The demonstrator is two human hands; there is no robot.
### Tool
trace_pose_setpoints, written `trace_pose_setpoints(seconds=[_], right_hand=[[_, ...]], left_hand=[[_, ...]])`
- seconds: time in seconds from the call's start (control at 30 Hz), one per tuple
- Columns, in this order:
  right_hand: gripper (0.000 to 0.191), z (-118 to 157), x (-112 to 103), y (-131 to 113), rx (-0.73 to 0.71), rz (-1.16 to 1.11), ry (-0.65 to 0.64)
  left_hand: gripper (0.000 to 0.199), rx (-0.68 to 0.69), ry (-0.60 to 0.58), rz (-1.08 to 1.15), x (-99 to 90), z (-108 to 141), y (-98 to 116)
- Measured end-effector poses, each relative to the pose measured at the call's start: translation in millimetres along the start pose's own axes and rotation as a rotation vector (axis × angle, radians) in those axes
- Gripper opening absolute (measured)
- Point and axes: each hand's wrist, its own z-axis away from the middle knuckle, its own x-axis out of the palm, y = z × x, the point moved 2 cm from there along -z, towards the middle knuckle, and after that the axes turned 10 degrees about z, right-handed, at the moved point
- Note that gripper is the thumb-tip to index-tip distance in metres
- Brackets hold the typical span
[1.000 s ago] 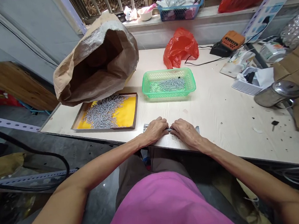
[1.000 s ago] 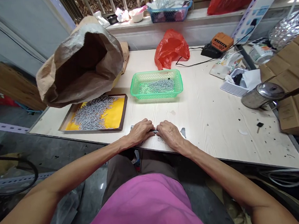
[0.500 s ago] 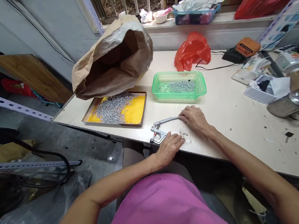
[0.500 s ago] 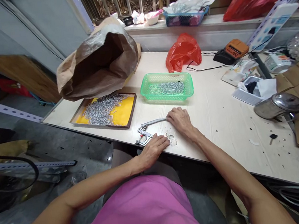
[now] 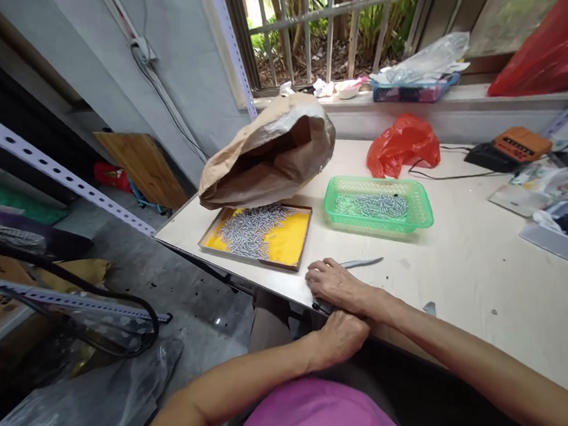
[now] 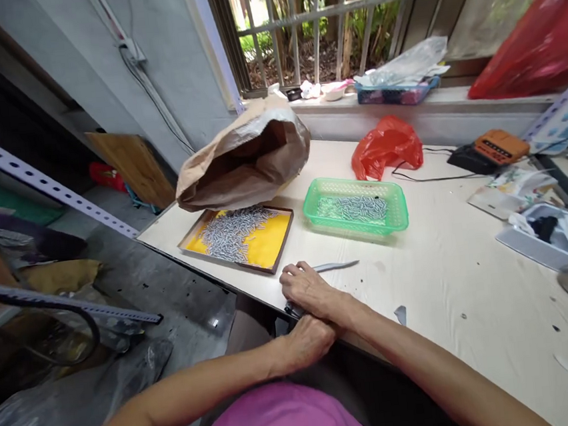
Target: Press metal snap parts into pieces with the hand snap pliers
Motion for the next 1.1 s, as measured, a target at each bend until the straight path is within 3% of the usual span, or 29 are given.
trace_pose_setpoints(seconds=[0.1,0.2,0.27,0.33,0.43,0.5,0.63,0.77,0.87,0.93,1.03,1.1], right_hand=[[0.019,-3.5,-13.7,4.9,0.08,-0.218,0.193],[0.023,8.1,-49.6,34.7,0.298,-0.313,0.523],[0.024,23.3,-74.7,68.9,0.502,-0.222,0.684],[0.026,39.9,-92.3,103.2,0.656,-0.044,0.737],[0.033,61.7,-95.7,127.8,0.807,0.123,0.684],[0.034,71.3,-81.8,116.1,0.795,0.038,0.605],[0.028,81.9,-32.3,47.8,0.632,-0.316,0.36],[0.021,94.1,2.7,-6.1,0.631,-0.365,0.172],[0.022,100.0,8.7,-14.0,0.7,-0.28,0.122],[0.02,101.0,7.5,-11.5,0.739,-0.227,0.072],[0.019,100.8,4.0,-8.1,0.742,-0.156,-0.012],[0.02,101.1,2.8,-7.5,0.726,-0.126,-0.052]], left_hand=[[0.022,0.057,0.016,-0.04,-6.1,-0.2,3.5],[0.027,0.135,0.158,-0.029,-34.9,-1.0,-2.3],[0.024,0.034,0.307,-0.091,-69.8,0.4,-20.9],[0.02,-0.214,0.431,-0.204,-111.9,4.8,-50.3],[0.021,-0.586,0.45,-0.306,-167.1,14.3,-98.2],[0.022,-0.631,0.446,-0.317,-188.3,19.1,-122.2],[0.025,-0.708,0.305,-0.425,-192.8,27.3,-152.3],[0.026,-0.654,0.271,-0.45,-189.2,27.8,-167.1],[0.024,-0.625,0.268,-0.395,-195.8,19.8,-167.2],[0.021,-0.621,0.293,-0.319,-199.9,13.0,-155.1],[0.012,-0.604,0.364,-0.106,-193.5,5.0,-119.0],[0.01,-0.635,0.343,0.133,-176.9,2.3,-92.5]])
